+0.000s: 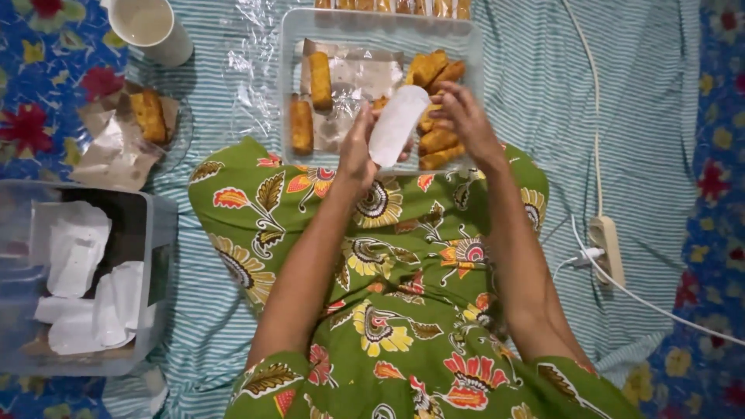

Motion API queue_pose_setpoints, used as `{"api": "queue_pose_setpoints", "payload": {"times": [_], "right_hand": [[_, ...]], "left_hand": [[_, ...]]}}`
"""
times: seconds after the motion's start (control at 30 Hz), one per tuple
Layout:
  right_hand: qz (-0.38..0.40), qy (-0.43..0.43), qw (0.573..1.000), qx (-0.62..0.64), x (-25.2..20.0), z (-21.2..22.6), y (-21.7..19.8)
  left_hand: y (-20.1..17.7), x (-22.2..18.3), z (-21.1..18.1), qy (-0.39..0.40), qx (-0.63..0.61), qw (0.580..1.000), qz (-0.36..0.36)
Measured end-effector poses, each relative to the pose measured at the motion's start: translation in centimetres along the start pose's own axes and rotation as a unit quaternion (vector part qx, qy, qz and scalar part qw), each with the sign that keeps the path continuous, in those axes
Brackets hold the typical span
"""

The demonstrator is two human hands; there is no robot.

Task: Wrapping individual fried food items in small plastic sheets.

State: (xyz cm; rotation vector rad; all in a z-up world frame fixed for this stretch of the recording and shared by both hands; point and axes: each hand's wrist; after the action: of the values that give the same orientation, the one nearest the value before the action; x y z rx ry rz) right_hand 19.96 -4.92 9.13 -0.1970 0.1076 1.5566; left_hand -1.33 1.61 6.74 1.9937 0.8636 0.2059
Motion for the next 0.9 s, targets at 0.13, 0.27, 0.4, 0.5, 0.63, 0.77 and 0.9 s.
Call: {"api": "queue_pose_setpoints", "payload": {"times": [0.13, 0.27, 0.4, 0.5, 0.63, 0.77, 0.9], "right_hand": [[-0.059, 0.009, 0.965, -0.255, -1.1, -1.4, -3.6], [0.006, -0.037, 0.841, -0.540, -0.8, -6.2, -6.2], [0.063, -0.030, 0.723, -0.687, 0.3, -11.1, -8.6], [0.059, -0.011, 0.731, -0.680, 0.1, -9.1, -6.6], [0.075, 0.028, 0.723, -0.686, 0.4, -9.6, -7.4], [0.040, 0.061, 0.677, -0.733, 1.5, -10.8, -6.5], [0.014, 0.163, 0.617, -0.770, 1.5, -8.8, -2.9]], "left_hand": [[-1.1, 0.4, 0.0, 0.033, 0.016, 0.999, -0.039], [-2.1, 0.7, -0.1, 0.048, 0.000, 0.997, -0.054], [-2.2, 0.8, -0.2, 0.054, 0.016, 0.996, -0.073], [-2.3, 0.6, -0.7, 0.058, 0.014, 0.996, -0.064], [-2.0, 0.3, -1.2, 0.056, 0.011, 0.997, -0.059], [-1.9, 0.4, -0.9, 0.061, 0.020, 0.995, -0.075], [-2.9, 1.0, -0.2, 0.074, 0.029, 0.993, -0.087]]}}
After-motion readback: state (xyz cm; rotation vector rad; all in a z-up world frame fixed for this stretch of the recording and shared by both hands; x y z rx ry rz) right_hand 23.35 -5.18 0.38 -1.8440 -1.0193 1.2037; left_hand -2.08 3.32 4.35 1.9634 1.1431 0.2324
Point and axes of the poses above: each hand's wrist, its own x-axis towards the middle knuckle, its own y-axis out of the palm, z = x × y, and after that the axes turned 13 degrees about z, right-handed
